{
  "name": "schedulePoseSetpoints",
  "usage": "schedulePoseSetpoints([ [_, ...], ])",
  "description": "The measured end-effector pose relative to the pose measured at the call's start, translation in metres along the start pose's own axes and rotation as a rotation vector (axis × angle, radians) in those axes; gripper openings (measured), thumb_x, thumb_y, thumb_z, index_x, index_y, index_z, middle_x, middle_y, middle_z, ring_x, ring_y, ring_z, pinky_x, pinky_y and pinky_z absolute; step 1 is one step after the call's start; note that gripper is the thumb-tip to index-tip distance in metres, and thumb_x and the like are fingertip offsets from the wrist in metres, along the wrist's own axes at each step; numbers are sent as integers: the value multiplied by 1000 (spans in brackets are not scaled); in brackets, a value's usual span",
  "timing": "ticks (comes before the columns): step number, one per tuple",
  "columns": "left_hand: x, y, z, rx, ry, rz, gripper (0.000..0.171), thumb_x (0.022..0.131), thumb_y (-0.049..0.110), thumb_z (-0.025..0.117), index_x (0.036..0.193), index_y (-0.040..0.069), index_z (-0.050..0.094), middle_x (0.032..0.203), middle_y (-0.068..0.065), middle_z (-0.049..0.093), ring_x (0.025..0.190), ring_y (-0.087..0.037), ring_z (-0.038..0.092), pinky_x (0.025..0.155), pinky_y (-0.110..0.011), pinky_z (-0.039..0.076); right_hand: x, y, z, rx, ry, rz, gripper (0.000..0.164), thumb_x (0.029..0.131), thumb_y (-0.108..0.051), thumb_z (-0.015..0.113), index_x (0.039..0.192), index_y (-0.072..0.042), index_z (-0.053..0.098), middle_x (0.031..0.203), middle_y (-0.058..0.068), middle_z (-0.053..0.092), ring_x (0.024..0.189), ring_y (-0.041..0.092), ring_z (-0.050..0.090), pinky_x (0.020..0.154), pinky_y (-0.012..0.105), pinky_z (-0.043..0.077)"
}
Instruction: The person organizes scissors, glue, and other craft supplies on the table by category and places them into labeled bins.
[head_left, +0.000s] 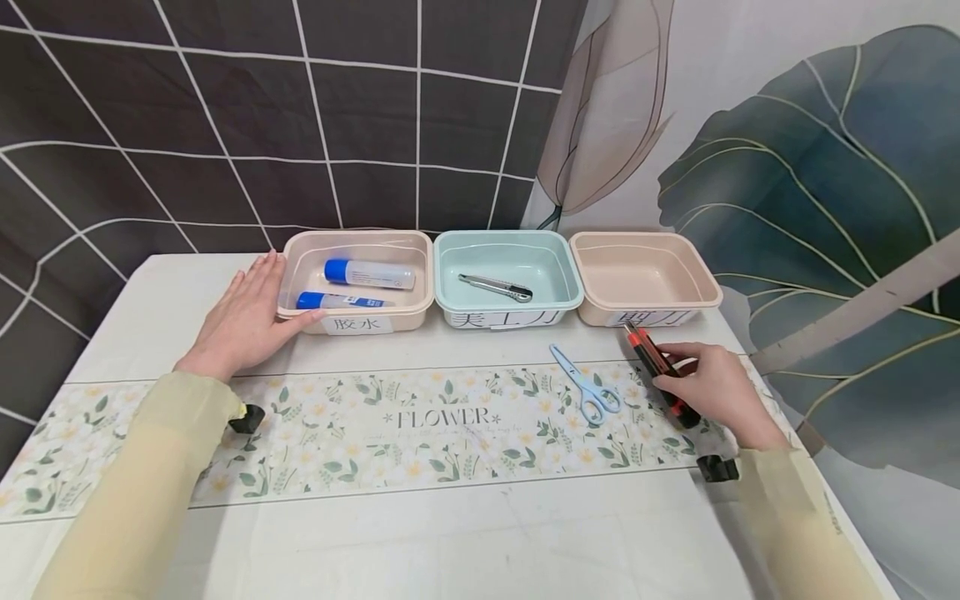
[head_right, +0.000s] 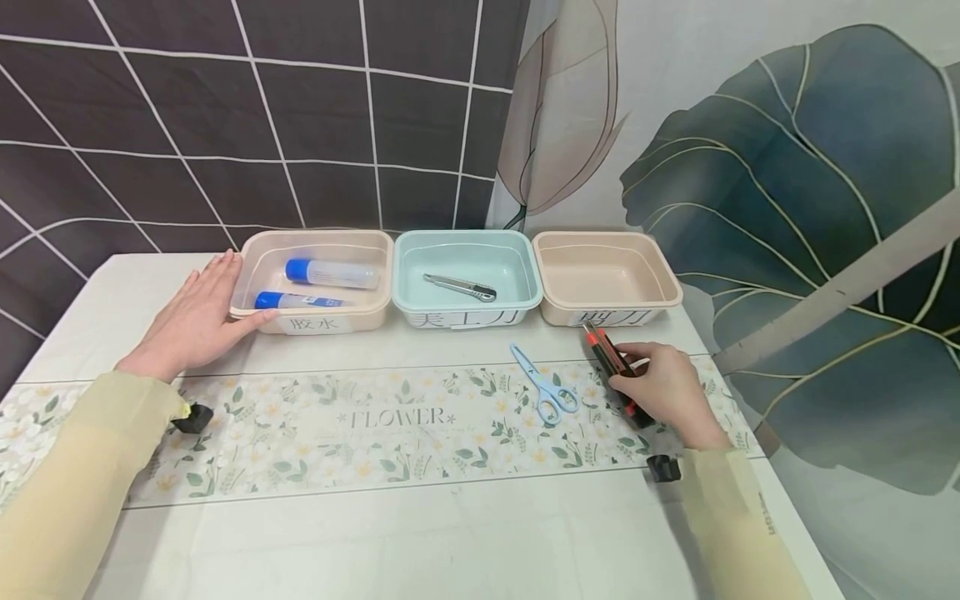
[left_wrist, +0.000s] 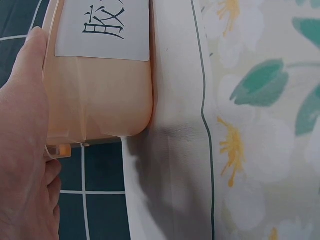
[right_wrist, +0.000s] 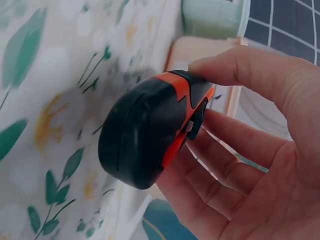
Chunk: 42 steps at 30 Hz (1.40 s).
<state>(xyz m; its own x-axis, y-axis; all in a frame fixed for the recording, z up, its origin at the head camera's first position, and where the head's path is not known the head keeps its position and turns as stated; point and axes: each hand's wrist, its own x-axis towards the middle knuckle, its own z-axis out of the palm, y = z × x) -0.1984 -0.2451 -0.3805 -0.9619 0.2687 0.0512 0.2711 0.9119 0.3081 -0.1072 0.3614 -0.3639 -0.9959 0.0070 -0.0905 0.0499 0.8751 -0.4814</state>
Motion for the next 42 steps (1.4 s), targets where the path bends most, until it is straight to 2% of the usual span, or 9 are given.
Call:
schedulePoseSetpoints([
  [21,1,0,0,4,1,-9,110,96,69,49,160,-6,0,166,-26,1,153,-39,0,123,-47,-7,-2,-40,-2,38,57,-178,54,84,-8,81,135,-1,65,117,22,67,94,37,67,56,35,57],
  [30,0,0,0,2,3,-6,109,97,69,49,159,-7,1,166,-27,2,153,-39,0,123,-47,-6,3,-61,2,79,77,-259,52,84,-4,81,134,-2,66,118,19,66,94,31,66,72,46,62],
  [37,0,-1,1,4,9,0,109,97,69,49,159,-7,1,166,-27,2,153,-39,1,123,-49,-4,11,-78,4,102,80,-312,55,83,-3,80,137,-7,66,117,14,67,93,28,66,75,47,62],
  [42,0,-1,1,0,8,-1,110,97,69,49,159,-7,1,166,-27,2,153,-39,1,123,-47,-5,15,-91,4,126,74,-330,52,84,-3,81,134,-4,68,111,11,67,95,27,66,77,46,61],
])
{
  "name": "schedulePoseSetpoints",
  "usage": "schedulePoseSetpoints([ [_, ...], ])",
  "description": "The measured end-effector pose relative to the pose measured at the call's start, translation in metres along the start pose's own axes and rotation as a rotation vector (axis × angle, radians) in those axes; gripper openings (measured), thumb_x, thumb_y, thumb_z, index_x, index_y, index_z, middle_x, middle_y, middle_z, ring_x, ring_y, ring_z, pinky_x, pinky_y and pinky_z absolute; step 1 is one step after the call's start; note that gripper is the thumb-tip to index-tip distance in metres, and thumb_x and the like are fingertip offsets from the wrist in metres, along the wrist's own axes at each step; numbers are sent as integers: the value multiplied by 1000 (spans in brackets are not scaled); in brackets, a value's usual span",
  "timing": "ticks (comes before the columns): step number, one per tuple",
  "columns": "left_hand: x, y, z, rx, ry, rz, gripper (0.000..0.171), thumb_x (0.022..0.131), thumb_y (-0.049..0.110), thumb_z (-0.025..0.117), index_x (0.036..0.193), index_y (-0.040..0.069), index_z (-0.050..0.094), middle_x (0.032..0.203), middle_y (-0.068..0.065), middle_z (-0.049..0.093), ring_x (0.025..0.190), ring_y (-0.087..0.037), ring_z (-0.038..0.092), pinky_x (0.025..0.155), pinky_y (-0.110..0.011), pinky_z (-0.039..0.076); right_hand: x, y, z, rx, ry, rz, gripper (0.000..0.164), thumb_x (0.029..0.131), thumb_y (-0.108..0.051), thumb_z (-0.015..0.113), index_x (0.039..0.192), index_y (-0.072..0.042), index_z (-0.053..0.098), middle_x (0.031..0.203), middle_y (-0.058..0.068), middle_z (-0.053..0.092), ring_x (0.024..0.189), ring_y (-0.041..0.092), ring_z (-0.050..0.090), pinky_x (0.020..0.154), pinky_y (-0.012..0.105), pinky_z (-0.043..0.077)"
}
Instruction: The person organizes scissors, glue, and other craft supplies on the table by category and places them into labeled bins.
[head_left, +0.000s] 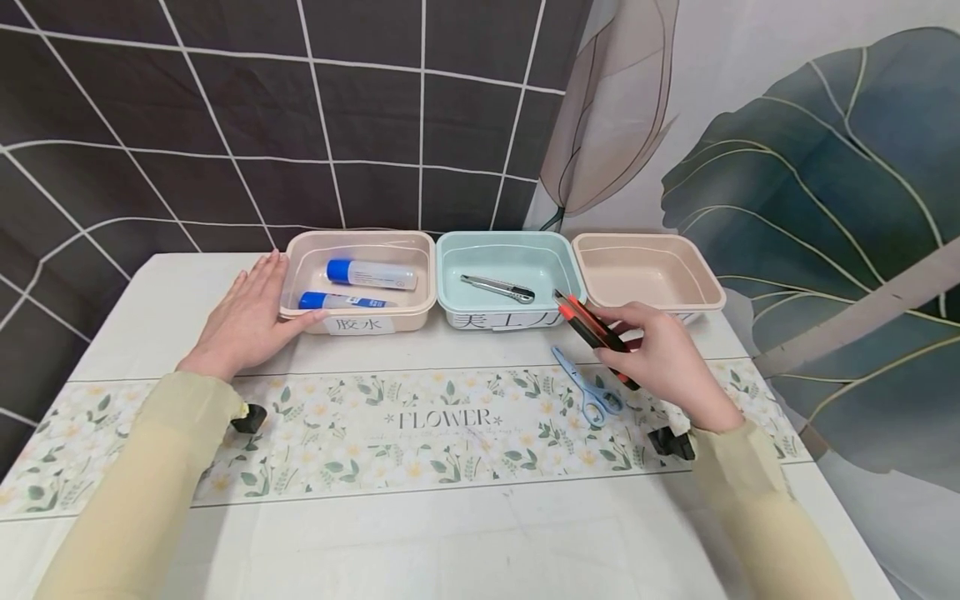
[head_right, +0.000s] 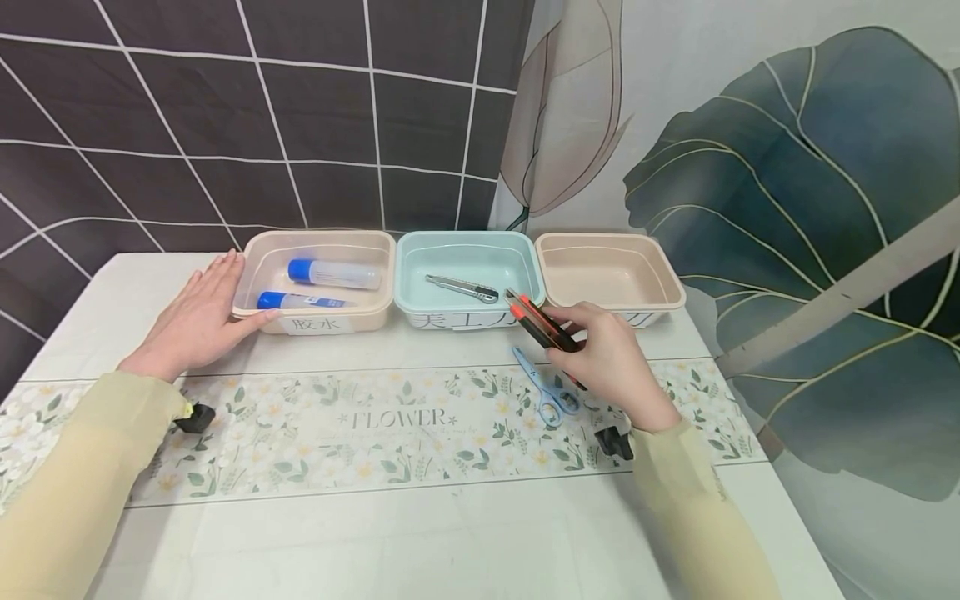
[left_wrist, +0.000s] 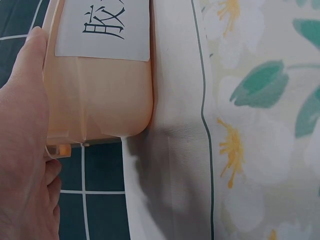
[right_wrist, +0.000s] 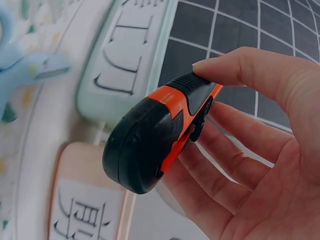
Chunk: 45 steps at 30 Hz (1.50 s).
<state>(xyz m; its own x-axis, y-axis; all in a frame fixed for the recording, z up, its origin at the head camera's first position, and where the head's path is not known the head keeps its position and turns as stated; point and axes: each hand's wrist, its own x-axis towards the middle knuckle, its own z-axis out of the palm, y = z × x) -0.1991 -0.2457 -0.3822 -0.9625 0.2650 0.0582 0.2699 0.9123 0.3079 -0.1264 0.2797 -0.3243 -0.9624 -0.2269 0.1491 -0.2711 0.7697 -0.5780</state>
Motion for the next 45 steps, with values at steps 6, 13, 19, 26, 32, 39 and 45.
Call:
schedulePoseSetpoints([
  [6,0,1,0,-2,-1,-1,109,97,69,49,159,-7,0,166,-27,1,154,-38,-1,123,-47,-6,13,-11,4,27,28,-60,46,83,-2,81,128,-3,71,110,9,69,94,25,66,76,46,62],
  [13,0,1,-1,-3,4,2,109,97,68,48,159,-7,0,166,-26,1,153,-39,0,123,-46,-6,28,-18,9,62,67,-115,46,83,0,80,128,-5,71,113,9,70,96,25,67,77,45,62],
  [19,1,0,-1,0,20,10,108,97,68,49,160,-6,1,166,-27,3,153,-40,3,124,-48,-3,40,-23,9,80,79,-126,46,83,1,80,128,-4,71,114,10,70,96,26,68,80,45,61],
  [26,1,1,-1,-2,22,4,110,96,69,50,160,-6,2,166,-26,3,153,-41,4,124,-51,-2,62,-31,7,165,78,-84,49,83,0,82,130,-8,71,123,9,68,101,22,68,83,39,60],
  [32,1,1,-1,-5,15,-1,110,96,69,50,160,-6,1,166,-26,2,153,-40,3,124,-50,-3,85,-36,5,187,56,-70,49,84,-3,83,131,-8,70,120,7,68,104,20,65,86,35,59],
  [39,1,0,-1,-1,11,-2,110,96,70,49,160,-7,2,166,-26,2,153,-40,3,124,-50,-2,112,-34,5,156,3,-91,48,83,-1,82,130,-7,71,118,10,69,103,23,66,85,38,60],
  [45,-1,1,-1,-2,3,-5,110,96,70,49,160,-6,1,167,-25,1,153,-39,2,123,-48,-5,134,-28,9,103,-78,-140,48,84,-2,81,131,-9,71,121,7,69,103,21,66,84,38,60],
])
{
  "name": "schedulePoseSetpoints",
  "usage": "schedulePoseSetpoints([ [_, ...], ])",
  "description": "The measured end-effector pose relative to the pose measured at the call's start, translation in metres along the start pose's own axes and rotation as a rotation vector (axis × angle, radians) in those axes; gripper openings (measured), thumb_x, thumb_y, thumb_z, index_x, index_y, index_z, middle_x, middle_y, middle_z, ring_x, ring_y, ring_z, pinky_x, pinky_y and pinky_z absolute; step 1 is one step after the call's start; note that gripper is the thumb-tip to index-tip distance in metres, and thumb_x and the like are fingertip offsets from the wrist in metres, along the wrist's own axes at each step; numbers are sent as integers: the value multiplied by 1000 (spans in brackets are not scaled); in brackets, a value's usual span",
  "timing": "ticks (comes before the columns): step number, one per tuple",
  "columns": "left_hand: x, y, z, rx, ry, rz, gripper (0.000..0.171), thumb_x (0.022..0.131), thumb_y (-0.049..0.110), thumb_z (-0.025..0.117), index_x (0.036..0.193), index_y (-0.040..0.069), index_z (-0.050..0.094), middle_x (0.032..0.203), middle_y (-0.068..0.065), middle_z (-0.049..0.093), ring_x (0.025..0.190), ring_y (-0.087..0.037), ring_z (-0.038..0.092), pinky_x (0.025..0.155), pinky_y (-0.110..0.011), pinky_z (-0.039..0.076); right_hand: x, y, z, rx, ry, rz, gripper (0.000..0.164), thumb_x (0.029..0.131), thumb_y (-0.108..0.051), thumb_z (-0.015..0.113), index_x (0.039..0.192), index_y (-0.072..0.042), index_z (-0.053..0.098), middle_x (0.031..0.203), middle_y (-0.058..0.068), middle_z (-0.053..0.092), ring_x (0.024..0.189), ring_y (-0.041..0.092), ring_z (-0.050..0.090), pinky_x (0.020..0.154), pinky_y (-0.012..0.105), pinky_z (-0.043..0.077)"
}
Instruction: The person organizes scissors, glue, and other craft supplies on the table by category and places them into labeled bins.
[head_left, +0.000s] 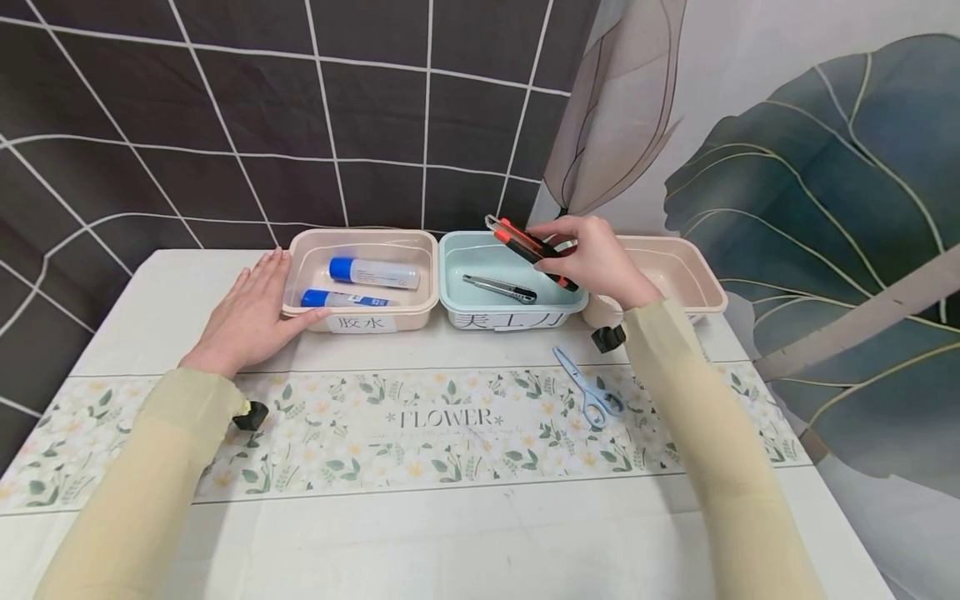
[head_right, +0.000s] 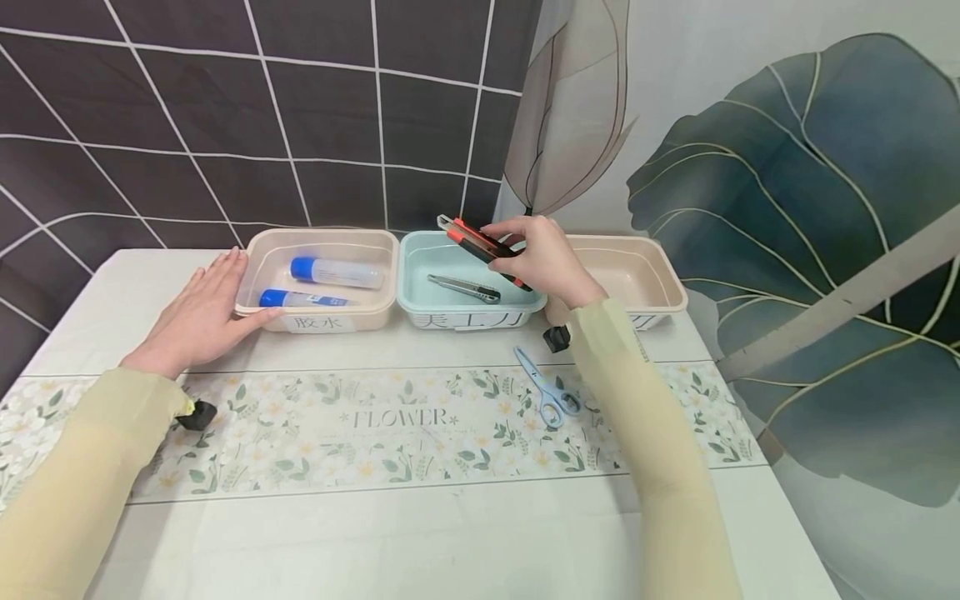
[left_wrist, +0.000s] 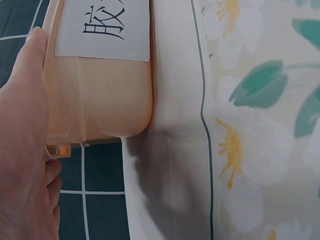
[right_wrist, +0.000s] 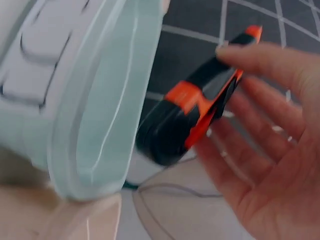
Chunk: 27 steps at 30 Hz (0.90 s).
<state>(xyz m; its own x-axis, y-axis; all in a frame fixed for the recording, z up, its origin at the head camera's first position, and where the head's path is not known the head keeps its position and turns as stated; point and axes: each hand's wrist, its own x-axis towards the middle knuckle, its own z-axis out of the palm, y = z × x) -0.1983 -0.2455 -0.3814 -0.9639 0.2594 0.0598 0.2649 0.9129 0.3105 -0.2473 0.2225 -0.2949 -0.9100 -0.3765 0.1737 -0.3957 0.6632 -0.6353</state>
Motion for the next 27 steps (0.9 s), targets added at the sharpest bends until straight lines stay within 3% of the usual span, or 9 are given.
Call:
schedulePoseSetpoints([
  [9,0,1,-1,1,-8,0,110,96,70,48,160,-6,1,166,-26,2,154,-38,0,123,-47,-5,31,19,7,-114,-96,75,48,85,-6,82,131,-9,71,122,10,70,108,25,67,77,41,58],
  [14,0,1,-1,3,-3,-2,110,96,70,49,160,-6,0,166,-27,3,153,-39,1,123,-48,-5,43,25,15,-112,-140,131,48,84,-3,80,130,-6,70,124,14,69,111,29,65,83,42,58],
  [19,0,0,0,2,1,-1,110,96,70,49,160,-6,1,166,-26,2,153,-40,2,123,-48,-5,49,24,24,-157,-187,97,46,83,-1,80,129,-4,71,124,15,70,110,31,65,90,43,55],
  [24,1,-1,1,0,1,2,109,96,70,49,160,-6,1,166,-26,2,154,-38,0,123,-48,-5,51,27,34,-214,-221,86,44,84,1,77,127,-4,72,125,15,69,104,29,65,83,42,56],
  [27,1,-1,1,0,0,4,109,97,70,48,160,-6,0,166,-26,2,154,-38,0,123,-48,-5,51,31,39,-228,-233,71,42,84,2,77,126,-2,72,125,16,69,104,30,66,86,43,56],
])
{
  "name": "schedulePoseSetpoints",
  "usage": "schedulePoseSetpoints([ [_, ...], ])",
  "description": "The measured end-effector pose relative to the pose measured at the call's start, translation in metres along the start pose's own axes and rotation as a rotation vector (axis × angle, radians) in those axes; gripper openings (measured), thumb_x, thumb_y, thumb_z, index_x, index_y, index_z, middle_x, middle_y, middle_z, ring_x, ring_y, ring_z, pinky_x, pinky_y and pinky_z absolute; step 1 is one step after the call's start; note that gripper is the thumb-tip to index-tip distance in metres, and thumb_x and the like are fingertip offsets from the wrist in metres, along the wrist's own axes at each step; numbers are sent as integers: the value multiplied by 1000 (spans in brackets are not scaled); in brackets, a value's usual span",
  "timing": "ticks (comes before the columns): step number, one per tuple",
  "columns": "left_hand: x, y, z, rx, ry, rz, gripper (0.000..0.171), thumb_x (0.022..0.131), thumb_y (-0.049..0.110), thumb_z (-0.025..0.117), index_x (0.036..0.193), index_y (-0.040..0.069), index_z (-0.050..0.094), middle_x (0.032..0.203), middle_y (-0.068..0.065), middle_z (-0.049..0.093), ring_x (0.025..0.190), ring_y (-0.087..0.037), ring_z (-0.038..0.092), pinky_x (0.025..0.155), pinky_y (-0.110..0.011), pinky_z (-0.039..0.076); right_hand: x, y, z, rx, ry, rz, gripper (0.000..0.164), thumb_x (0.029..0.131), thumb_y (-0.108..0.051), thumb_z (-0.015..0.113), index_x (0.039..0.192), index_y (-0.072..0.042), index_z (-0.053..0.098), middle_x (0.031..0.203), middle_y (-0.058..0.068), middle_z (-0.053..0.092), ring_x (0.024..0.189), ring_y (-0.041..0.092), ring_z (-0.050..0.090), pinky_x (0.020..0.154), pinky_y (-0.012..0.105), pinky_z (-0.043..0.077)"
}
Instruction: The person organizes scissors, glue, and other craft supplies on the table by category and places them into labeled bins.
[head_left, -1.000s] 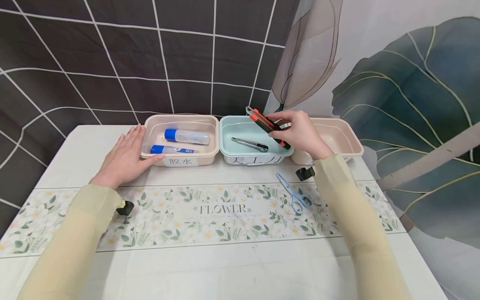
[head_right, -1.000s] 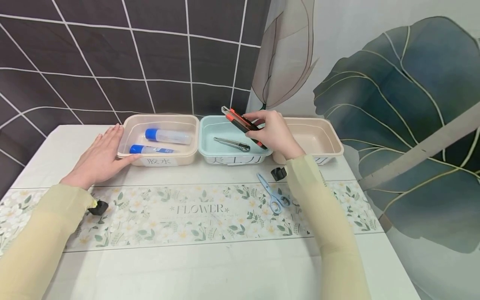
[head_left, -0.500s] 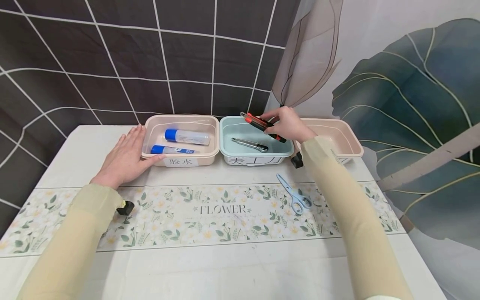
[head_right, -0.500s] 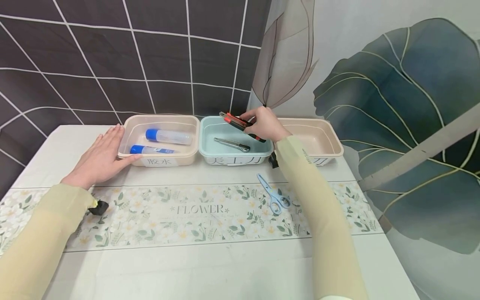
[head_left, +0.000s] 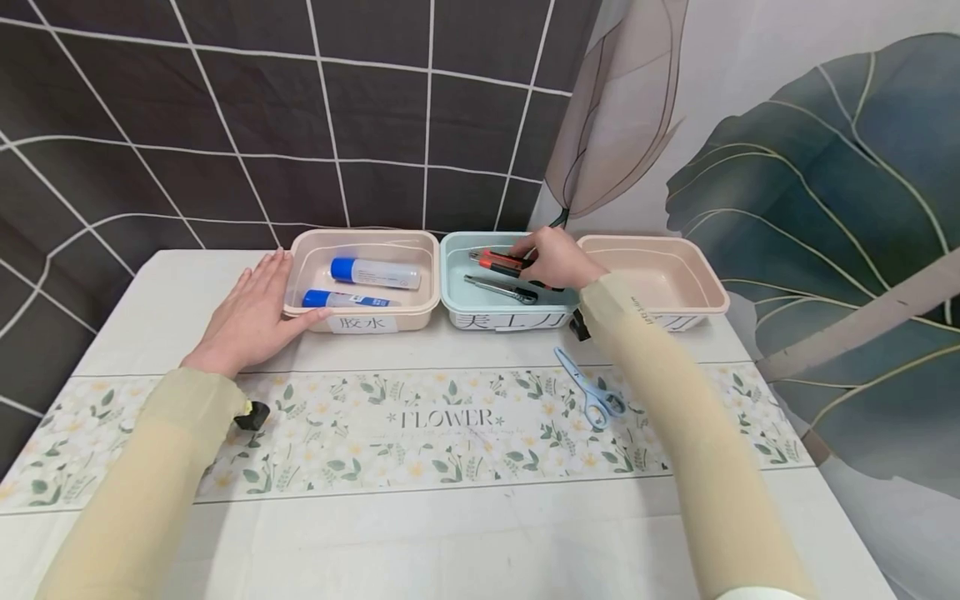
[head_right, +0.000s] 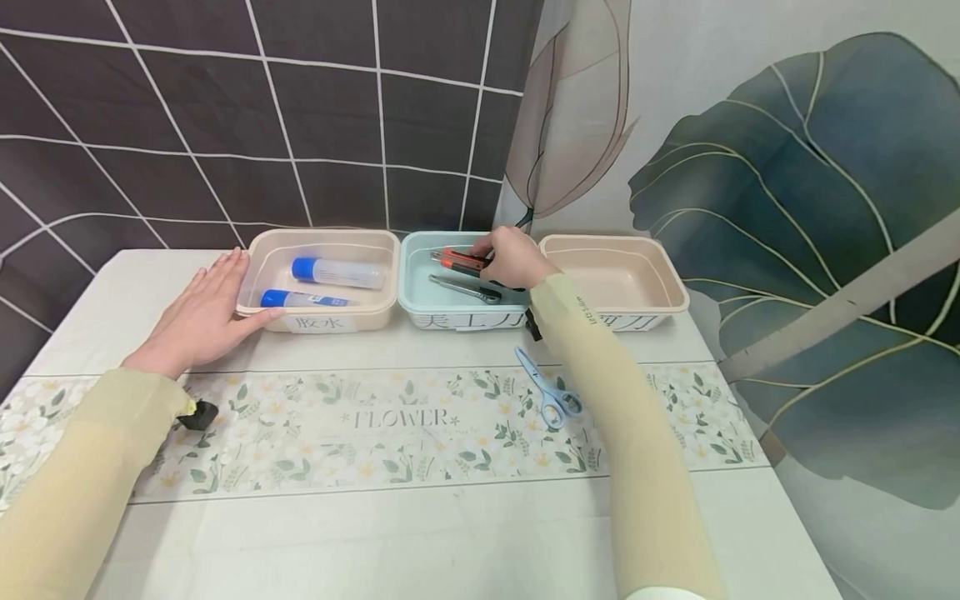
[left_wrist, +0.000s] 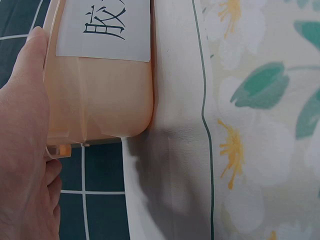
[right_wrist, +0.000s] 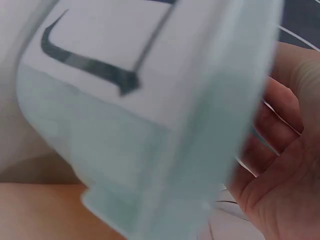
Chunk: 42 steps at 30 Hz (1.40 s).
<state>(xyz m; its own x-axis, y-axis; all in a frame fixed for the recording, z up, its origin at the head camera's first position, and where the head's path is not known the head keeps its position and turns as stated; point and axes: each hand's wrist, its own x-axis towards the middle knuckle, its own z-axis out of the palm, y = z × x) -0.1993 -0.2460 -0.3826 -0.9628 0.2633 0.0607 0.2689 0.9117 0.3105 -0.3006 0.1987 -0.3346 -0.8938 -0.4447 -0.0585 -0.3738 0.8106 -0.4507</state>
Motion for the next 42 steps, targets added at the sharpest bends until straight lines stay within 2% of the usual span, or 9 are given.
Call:
schedulePoseSetpoints([
  [4,0,0,0,0,0,2,109,97,70,48,160,-6,1,166,-27,3,154,-38,1,123,-47,-6,1,4,5,-4,-3,-13,42,83,4,78,124,0,73,124,17,69,107,32,66,94,45,53],
  [11,0,0,-1,10,11,9,108,97,69,48,160,-7,2,166,-28,5,153,-41,4,124,-50,-2,2,2,6,-9,-3,30,45,83,4,78,127,2,70,129,19,66,114,33,64,97,46,52],
  [18,-1,0,0,3,1,3,109,97,69,48,160,-6,0,166,-26,2,154,-38,0,123,-47,-6,0,2,1,8,21,38,47,84,-2,80,129,3,68,128,19,67,117,33,64,98,44,52],
  [30,-1,0,0,6,-4,-2,110,96,70,48,160,-5,0,166,-26,2,153,-39,1,123,-46,-6,-18,-10,-23,97,116,12,48,88,-19,81,131,-1,68,130,13,68,120,28,63,104,43,49],
  [35,-1,0,0,5,-4,1,110,96,70,48,160,-6,0,166,-26,3,153,-39,2,124,-48,-5,-29,-13,-35,101,152,1,51,87,-26,83,131,-4,69,128,11,69,118,27,64,103,42,50],
  [42,0,1,0,1,-5,-7,110,96,70,48,160,-6,0,166,-26,2,154,-38,0,123,-47,-6,-45,-13,-45,95,172,-27,53,87,-28,82,132,-4,68,130,11,68,120,29,63,104,43,49],
])
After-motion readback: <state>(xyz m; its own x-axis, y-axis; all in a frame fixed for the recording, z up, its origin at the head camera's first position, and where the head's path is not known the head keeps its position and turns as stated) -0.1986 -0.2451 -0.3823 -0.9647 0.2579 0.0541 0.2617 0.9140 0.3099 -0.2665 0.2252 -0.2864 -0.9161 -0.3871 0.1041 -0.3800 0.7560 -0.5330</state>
